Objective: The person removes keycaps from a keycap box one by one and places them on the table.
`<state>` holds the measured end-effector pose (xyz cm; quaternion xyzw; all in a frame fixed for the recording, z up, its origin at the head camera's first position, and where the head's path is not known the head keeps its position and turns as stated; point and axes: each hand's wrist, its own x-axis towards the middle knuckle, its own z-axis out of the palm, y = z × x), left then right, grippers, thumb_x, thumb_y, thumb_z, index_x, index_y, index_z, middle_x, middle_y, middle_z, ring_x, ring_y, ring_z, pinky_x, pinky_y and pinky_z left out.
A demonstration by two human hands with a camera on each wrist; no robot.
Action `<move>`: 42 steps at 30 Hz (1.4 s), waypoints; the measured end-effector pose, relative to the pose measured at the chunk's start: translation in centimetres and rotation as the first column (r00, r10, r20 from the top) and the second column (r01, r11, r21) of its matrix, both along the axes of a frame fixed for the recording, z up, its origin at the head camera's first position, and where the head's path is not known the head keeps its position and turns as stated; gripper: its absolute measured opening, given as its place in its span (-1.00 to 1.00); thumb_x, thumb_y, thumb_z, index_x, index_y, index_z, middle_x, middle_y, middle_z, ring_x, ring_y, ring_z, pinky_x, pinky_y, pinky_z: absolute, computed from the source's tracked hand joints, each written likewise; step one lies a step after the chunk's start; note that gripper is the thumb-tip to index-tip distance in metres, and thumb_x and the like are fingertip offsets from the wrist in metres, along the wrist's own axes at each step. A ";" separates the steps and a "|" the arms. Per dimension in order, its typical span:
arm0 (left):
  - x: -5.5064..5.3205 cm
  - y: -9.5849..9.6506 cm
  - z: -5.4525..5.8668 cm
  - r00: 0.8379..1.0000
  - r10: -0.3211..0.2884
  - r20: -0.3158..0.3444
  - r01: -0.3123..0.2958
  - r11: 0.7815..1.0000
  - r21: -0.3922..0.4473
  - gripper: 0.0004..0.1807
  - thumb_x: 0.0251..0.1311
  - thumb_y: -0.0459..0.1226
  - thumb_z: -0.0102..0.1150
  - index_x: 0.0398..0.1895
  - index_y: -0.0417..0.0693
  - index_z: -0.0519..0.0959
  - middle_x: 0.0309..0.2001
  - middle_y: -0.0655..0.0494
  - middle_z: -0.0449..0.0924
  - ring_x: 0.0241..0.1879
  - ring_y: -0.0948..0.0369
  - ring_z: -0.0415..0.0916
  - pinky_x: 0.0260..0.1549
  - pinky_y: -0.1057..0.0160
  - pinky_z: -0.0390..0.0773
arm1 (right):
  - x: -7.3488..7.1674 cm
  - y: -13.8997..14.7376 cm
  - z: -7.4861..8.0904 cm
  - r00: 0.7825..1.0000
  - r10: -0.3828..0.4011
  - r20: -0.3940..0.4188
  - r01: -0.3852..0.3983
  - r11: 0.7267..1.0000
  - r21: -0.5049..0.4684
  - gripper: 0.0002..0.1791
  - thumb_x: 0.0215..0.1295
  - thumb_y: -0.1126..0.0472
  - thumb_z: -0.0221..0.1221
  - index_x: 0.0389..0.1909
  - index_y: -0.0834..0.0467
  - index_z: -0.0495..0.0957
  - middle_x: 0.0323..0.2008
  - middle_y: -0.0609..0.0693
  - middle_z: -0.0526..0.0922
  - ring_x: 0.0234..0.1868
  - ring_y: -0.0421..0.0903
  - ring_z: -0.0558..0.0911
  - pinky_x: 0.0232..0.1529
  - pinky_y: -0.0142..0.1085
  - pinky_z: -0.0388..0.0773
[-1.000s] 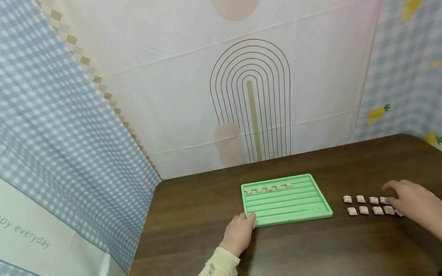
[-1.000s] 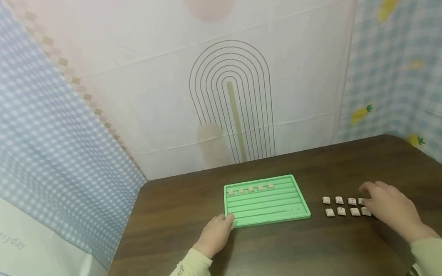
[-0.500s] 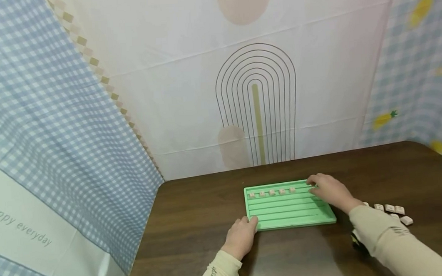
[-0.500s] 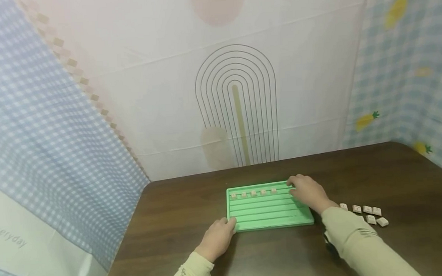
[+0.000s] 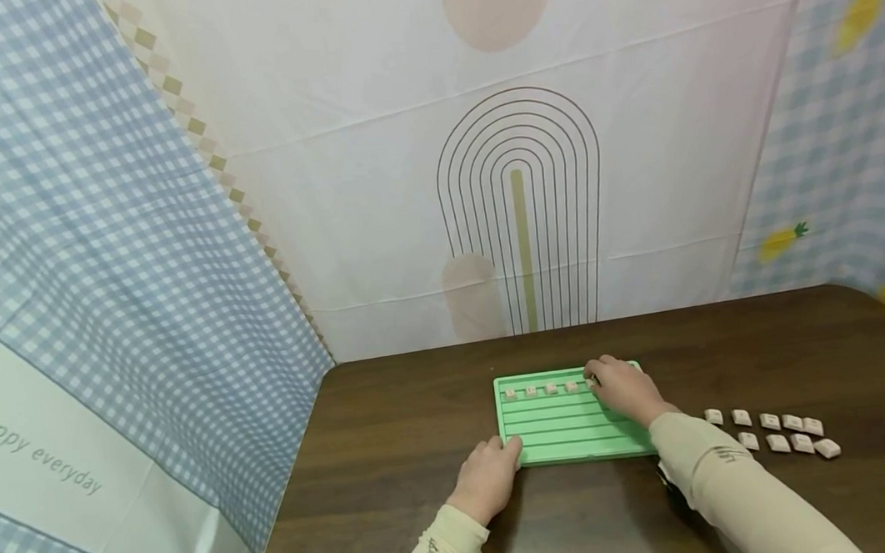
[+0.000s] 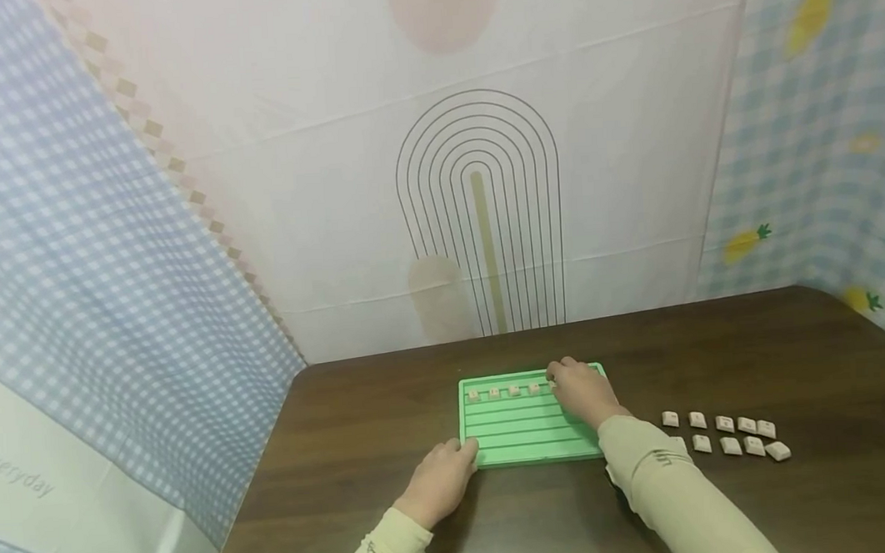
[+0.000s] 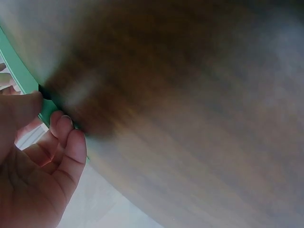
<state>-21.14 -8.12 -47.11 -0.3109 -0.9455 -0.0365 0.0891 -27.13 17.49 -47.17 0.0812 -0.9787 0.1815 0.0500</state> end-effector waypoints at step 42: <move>-0.1 0.1 -0.2 0.999 0.029 0.035 -0.029 1.000 0.002 -0.86 0.22 -0.19 0.08 -0.35 0.02 0.34 -0.45 0.05 0.46 -0.53 0.17 0.38 -0.63 0.29 0.38 | 11.9 9.2 2.0 0.991 0.046 -0.126 -0.028 0.990 0.138 -0.88 0.08 0.21 0.27 -0.37 -0.03 0.55 -0.42 -0.24 0.49 -0.45 -0.30 0.45 -0.47 -0.38 0.39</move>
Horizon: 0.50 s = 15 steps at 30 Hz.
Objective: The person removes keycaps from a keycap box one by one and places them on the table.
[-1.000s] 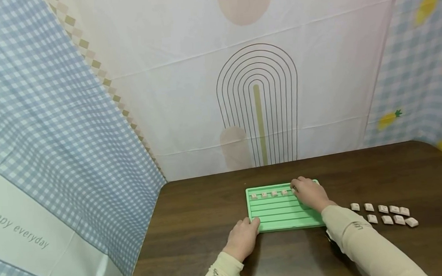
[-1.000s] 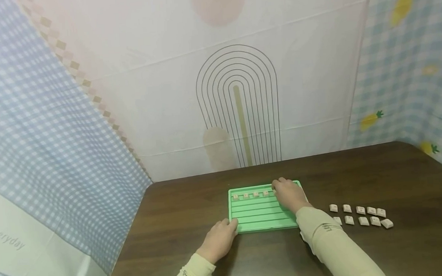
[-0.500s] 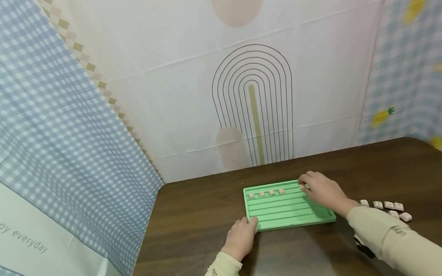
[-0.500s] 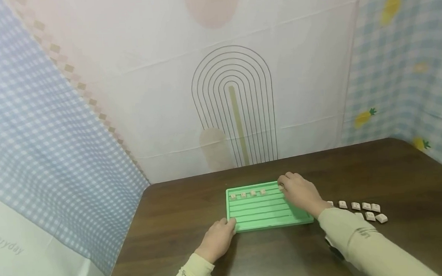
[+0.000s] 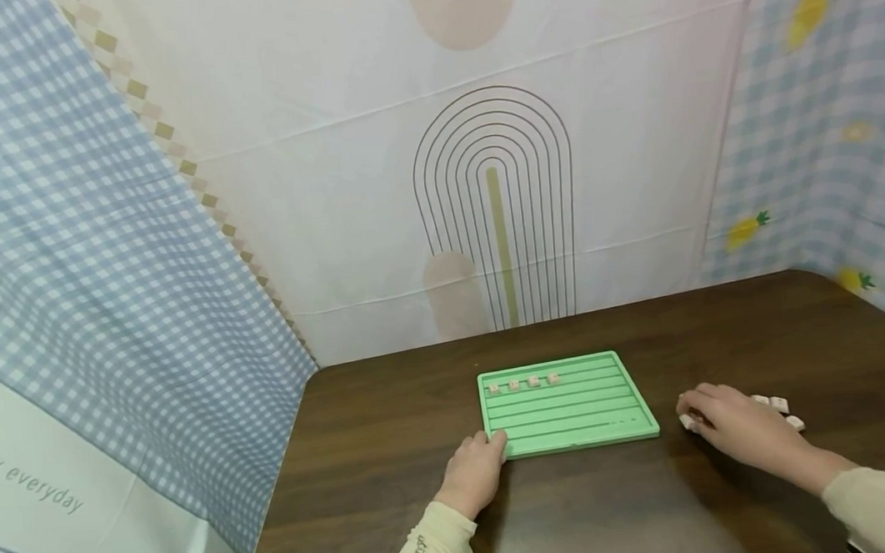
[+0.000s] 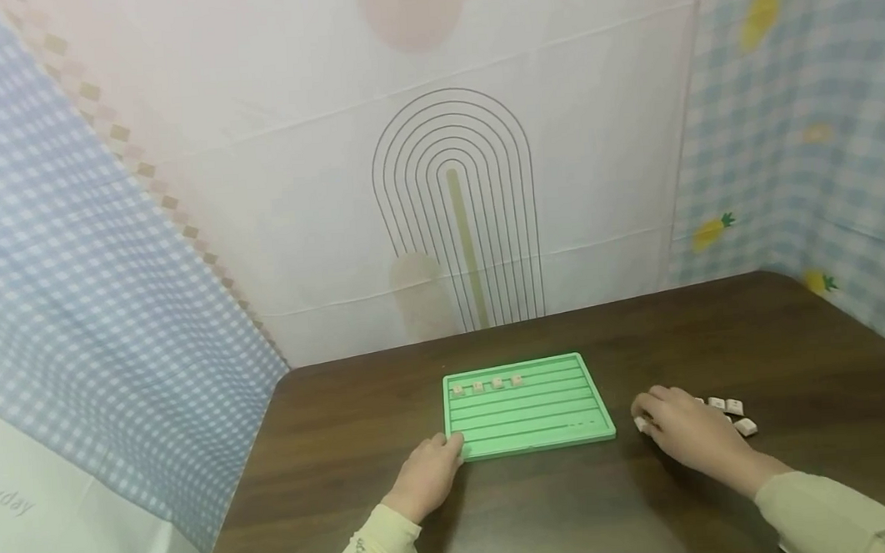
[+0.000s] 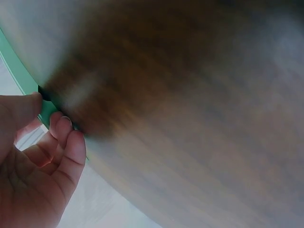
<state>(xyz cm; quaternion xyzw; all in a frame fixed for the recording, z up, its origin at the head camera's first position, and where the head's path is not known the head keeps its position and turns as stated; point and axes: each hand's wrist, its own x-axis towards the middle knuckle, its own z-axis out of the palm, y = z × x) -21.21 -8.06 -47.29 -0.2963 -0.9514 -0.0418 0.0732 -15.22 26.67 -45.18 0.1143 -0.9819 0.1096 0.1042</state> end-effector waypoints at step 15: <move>0.1 0.1 0.2 1.000 0.006 0.004 -0.006 1.000 0.010 -0.85 0.19 -0.20 0.11 -0.36 0.02 0.34 -0.45 0.05 0.47 -0.53 0.16 0.39 -0.63 0.27 0.39 | 2.1 0.1 -2.7 0.982 0.034 -0.187 -0.006 0.989 0.146 -0.74 -0.10 0.18 0.38 -0.49 -0.14 0.47 -0.45 -0.30 0.49 -0.42 -0.21 0.51 -0.48 -0.33 0.43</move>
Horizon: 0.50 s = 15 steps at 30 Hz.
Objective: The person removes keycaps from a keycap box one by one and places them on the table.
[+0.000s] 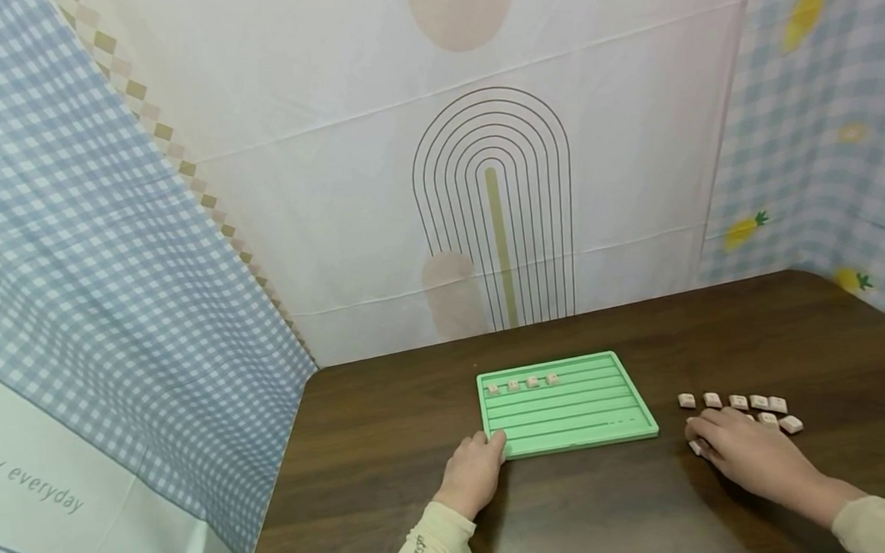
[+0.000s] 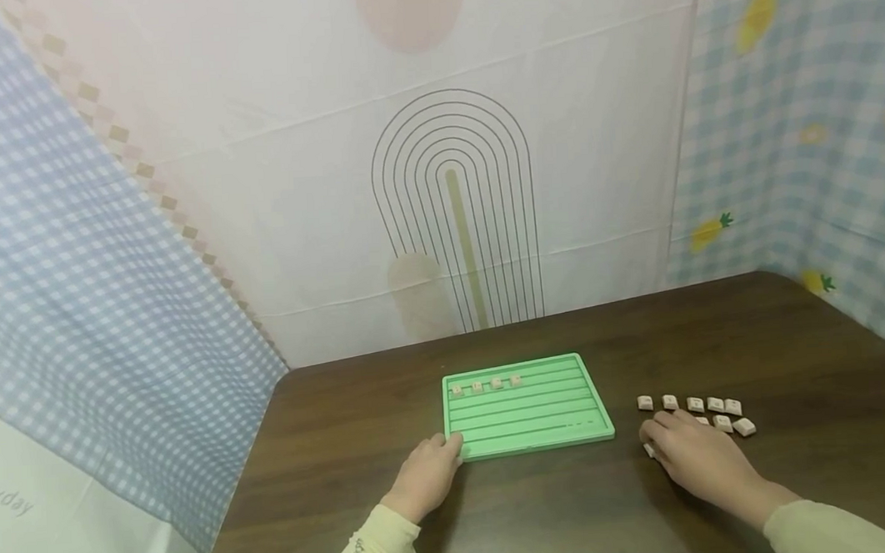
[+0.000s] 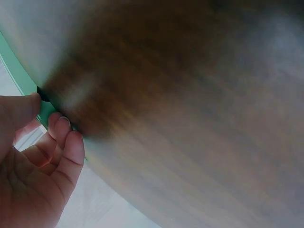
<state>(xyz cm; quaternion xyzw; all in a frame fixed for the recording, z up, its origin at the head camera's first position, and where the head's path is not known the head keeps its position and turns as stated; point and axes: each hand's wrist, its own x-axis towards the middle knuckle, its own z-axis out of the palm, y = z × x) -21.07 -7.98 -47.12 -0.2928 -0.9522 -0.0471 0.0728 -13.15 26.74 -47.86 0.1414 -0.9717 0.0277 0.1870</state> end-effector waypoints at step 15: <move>-0.2 -0.1 -0.2 1.000 -0.015 0.007 0.015 1.000 -0.011 -0.85 0.19 -0.20 0.11 -0.34 0.02 0.34 -0.44 0.05 0.47 -0.53 0.16 0.38 -0.62 0.29 0.38 | -2.5 -1.7 2.9 0.958 0.000 0.288 0.055 0.982 -0.181 -0.80 0.04 0.22 0.29 -0.28 -0.02 0.57 -0.29 -0.17 0.59 -0.26 -0.09 0.56 -0.38 -0.23 0.48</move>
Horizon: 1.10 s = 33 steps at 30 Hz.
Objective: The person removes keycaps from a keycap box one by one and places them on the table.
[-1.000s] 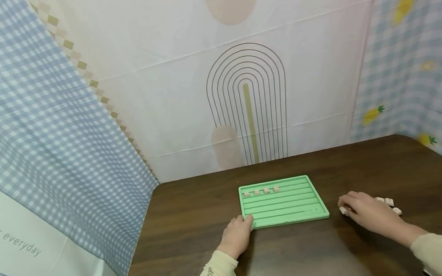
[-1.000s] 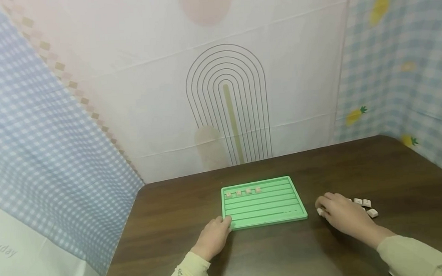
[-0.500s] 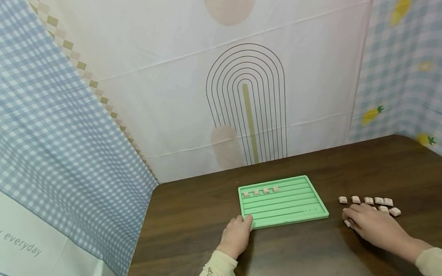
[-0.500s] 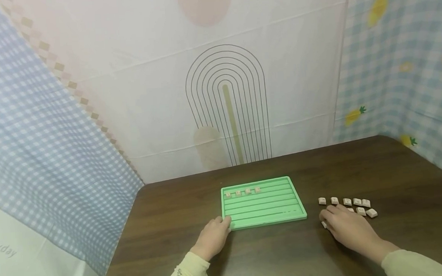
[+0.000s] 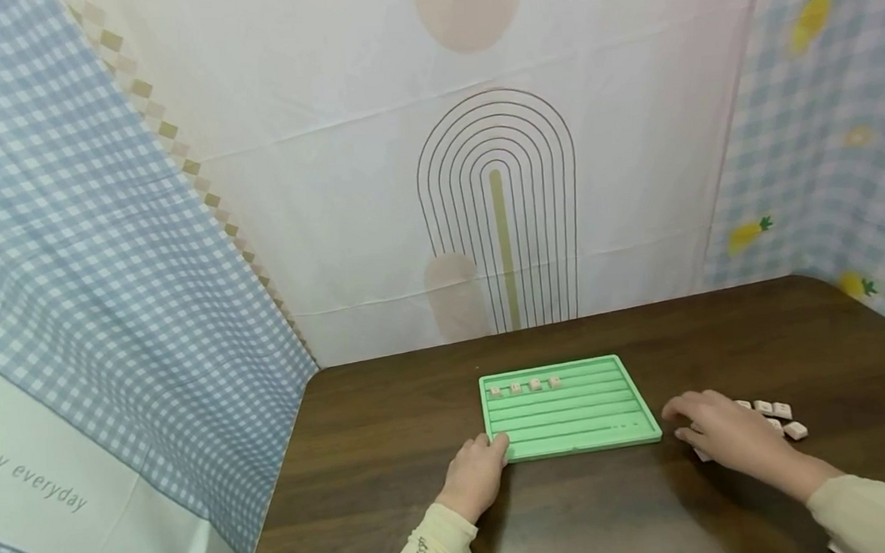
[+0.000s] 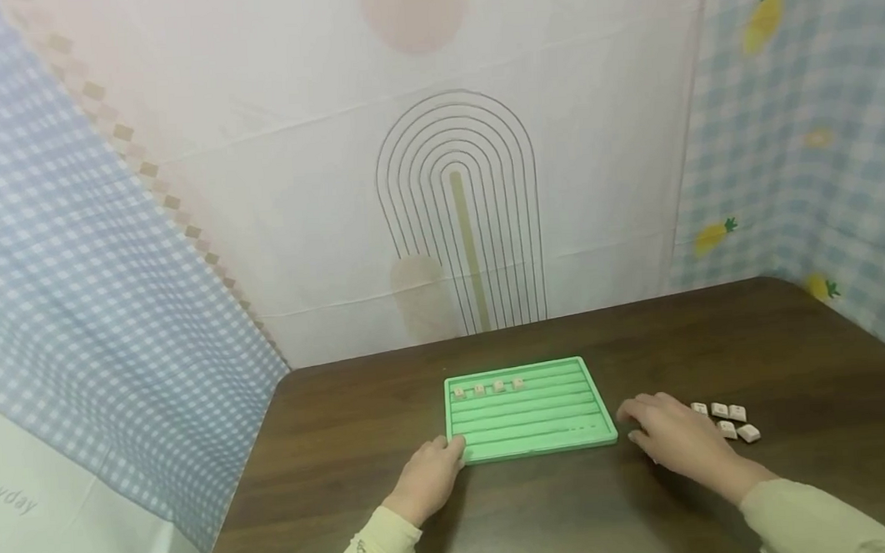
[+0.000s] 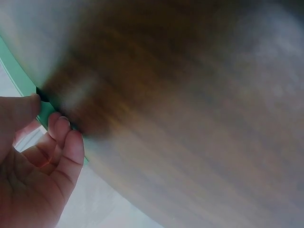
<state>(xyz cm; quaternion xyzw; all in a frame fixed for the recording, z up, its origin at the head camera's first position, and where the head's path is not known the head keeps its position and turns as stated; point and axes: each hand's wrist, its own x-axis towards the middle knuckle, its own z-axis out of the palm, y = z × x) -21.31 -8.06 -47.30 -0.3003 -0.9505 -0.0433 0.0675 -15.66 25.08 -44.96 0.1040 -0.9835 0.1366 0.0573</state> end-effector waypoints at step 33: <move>0.0 0.0 0.0 1.000 -0.011 -0.023 0.011 1.000 -0.005 -0.87 0.21 -0.20 0.10 -0.32 0.01 0.36 -0.46 0.05 0.46 -0.54 0.15 0.39 -0.62 0.29 0.39 | -11.7 -11.1 -1.8 0.997 -0.070 0.021 0.071 0.996 -0.054 -0.82 0.21 0.24 0.17 -0.17 0.16 0.58 -0.22 0.08 0.59 -0.19 0.06 0.53 -0.35 -0.13 0.52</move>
